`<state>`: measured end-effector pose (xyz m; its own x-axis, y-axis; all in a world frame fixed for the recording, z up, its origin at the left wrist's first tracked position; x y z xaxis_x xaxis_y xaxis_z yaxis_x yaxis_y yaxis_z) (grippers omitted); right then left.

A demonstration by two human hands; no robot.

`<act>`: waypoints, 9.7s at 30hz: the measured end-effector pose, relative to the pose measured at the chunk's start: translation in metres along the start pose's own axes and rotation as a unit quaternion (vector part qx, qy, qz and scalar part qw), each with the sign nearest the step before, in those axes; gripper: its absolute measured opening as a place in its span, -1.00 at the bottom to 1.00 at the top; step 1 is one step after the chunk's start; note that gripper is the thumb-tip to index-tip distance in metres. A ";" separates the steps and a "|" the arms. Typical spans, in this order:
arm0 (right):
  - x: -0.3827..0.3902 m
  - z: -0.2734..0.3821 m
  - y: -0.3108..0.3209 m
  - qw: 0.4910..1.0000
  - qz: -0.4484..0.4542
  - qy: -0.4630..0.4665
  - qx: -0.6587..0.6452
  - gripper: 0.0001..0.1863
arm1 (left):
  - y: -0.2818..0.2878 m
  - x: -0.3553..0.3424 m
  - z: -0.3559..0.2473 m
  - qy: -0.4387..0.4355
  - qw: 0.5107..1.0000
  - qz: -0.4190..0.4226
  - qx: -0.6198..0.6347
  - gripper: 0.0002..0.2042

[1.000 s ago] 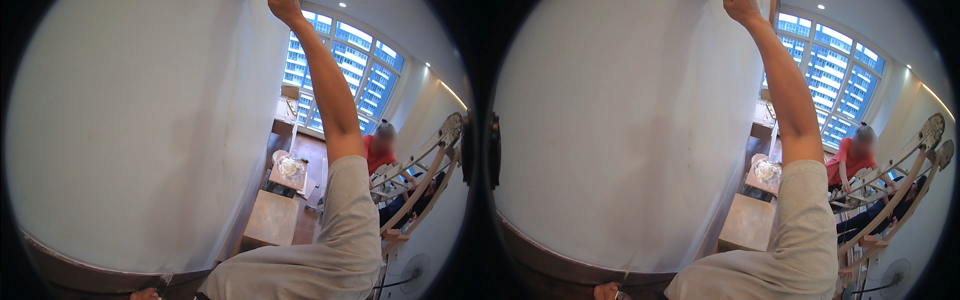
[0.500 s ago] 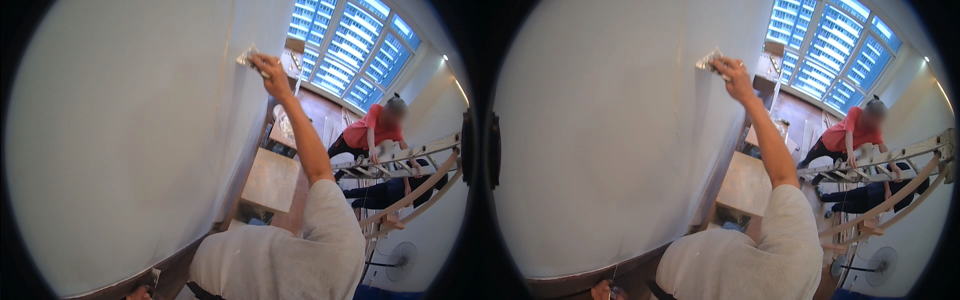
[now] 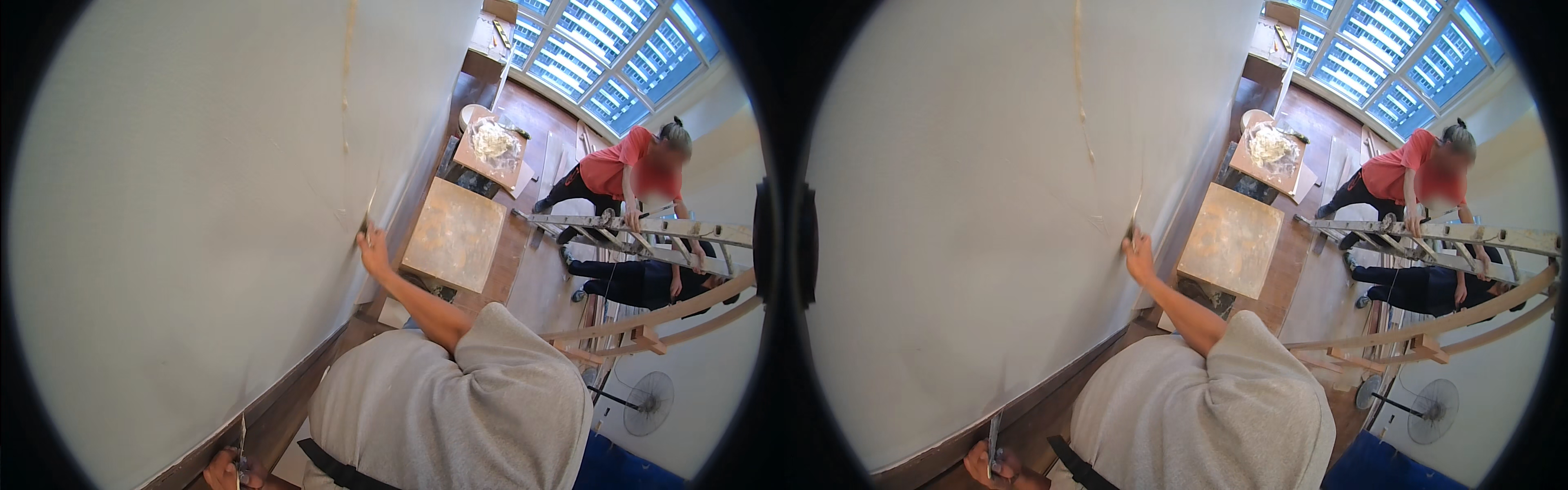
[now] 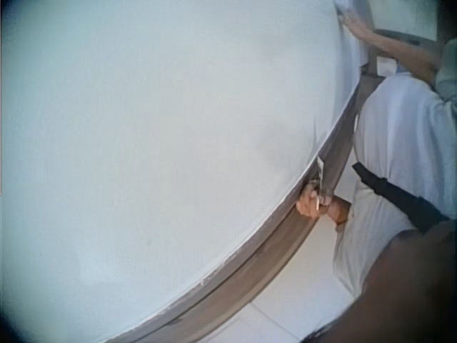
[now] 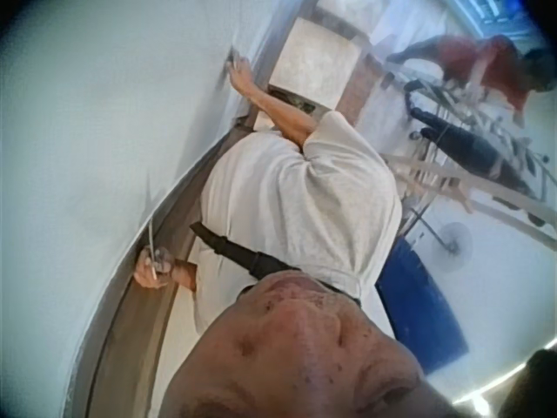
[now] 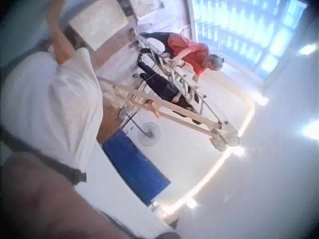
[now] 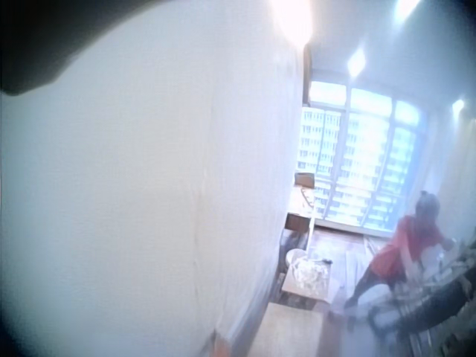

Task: The person applies plaster to a white wall using a putty knife, spreading and smoothing the material across the surface while holding another tool in the other hand.

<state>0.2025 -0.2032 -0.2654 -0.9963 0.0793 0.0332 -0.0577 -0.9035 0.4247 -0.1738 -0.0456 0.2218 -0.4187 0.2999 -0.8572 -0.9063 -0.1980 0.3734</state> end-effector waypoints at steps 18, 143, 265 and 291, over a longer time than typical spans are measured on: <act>-0.107 0.064 0.081 0.884 0.043 -0.255 -0.389 -0.44 | 0.016 0.024 0.012 0.027 0.995 0.006 0.093 -0.57; 0.008 0.654 0.375 0.928 -0.114 0.257 -0.245 -0.25 | 0.042 0.024 0.011 0.045 0.965 -0.028 0.258 -0.60; 0.210 0.771 0.418 0.505 -0.296 0.809 0.059 -0.67 | 0.042 0.033 0.020 0.073 0.969 -0.041 0.233 -0.58; 0.047 0.392 0.211 0.710 -0.146 0.687 0.053 -0.55 | 0.026 0.062 0.017 0.224 0.974 -0.030 -0.011 -0.43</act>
<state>0.1686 -0.2250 0.1804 -0.0699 -0.2945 -0.9531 -0.3421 -0.8904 0.3002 -0.2249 -0.0163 0.1842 -0.2935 -0.1257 -0.9476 -0.9246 -0.2146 0.3149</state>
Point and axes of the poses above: each hand's wrist, its own x-axis away from the middle knuckle, its own y-axis out of the back of the hand, z = x × y, the point moved 7 cm from there along -x, towards the middle knuckle, and after that the axes turned 3 degrees about -z, right-handed, at the moved point
